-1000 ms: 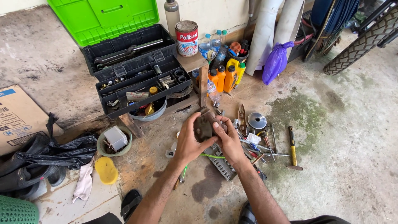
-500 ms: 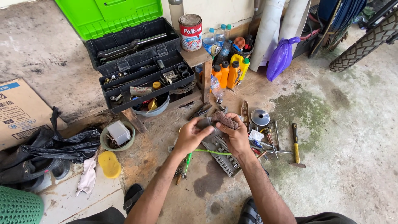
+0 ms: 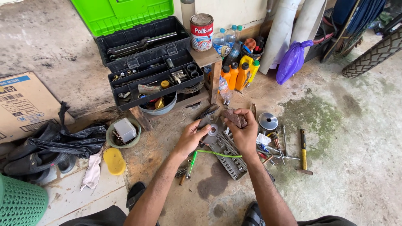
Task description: Inspecting, cleaning, and repairing a motorcycle variator assembly using various tools.
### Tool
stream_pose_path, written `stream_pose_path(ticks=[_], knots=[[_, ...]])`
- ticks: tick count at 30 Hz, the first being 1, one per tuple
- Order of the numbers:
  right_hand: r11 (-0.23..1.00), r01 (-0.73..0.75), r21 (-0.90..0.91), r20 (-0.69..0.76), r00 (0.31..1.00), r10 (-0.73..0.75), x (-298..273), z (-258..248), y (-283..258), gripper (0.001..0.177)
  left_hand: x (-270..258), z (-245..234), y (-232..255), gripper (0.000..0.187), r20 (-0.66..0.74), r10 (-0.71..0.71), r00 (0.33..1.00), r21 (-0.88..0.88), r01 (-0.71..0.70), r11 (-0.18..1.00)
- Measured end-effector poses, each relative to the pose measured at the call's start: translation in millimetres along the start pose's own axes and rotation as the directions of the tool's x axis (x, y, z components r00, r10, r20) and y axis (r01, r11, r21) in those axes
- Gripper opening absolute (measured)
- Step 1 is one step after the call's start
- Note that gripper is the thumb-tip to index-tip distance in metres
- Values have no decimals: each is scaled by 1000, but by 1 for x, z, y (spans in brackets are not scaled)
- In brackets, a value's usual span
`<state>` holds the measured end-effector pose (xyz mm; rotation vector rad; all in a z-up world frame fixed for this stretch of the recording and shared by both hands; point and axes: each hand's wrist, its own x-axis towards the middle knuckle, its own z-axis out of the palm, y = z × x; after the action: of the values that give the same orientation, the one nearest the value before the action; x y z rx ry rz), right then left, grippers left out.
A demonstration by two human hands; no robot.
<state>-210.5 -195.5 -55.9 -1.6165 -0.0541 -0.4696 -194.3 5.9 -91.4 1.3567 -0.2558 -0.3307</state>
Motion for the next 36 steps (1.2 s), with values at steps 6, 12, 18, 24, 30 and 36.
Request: stream_pose_path(ticks=[6, 12, 18, 24, 30, 36], knots=[[945, 206, -255, 250, 958, -141, -12, 20, -14, 53, -6, 5, -8, 35, 26, 106, 994, 244, -110, 963], [800, 442, -405, 273, 894, -355, -23, 34, -22, 28, -7, -4, -11, 32, -130, 141, 981, 293, -98, 951], [812, 421, -404, 331, 895, -299, -19, 30, -22, 28, -4, -13, -24, 29, -177, 205, 963, 358, -131, 924], [948, 122, -295, 199, 978, -63, -53, 58, 6, 38, 1, 6, -6, 26, -370, 200, 907, 246, -112, 963], [840, 441, -317, 208, 896, -392, -80, 64, 11, 38, -7, 21, 3, 27, -214, 349, 912, 212, -306, 928], [647, 619, -445, 406, 783, -471, -45, 42, 27, 33, -2, 17, 9, 25, -324, 113, 939, -262, -204, 943]])
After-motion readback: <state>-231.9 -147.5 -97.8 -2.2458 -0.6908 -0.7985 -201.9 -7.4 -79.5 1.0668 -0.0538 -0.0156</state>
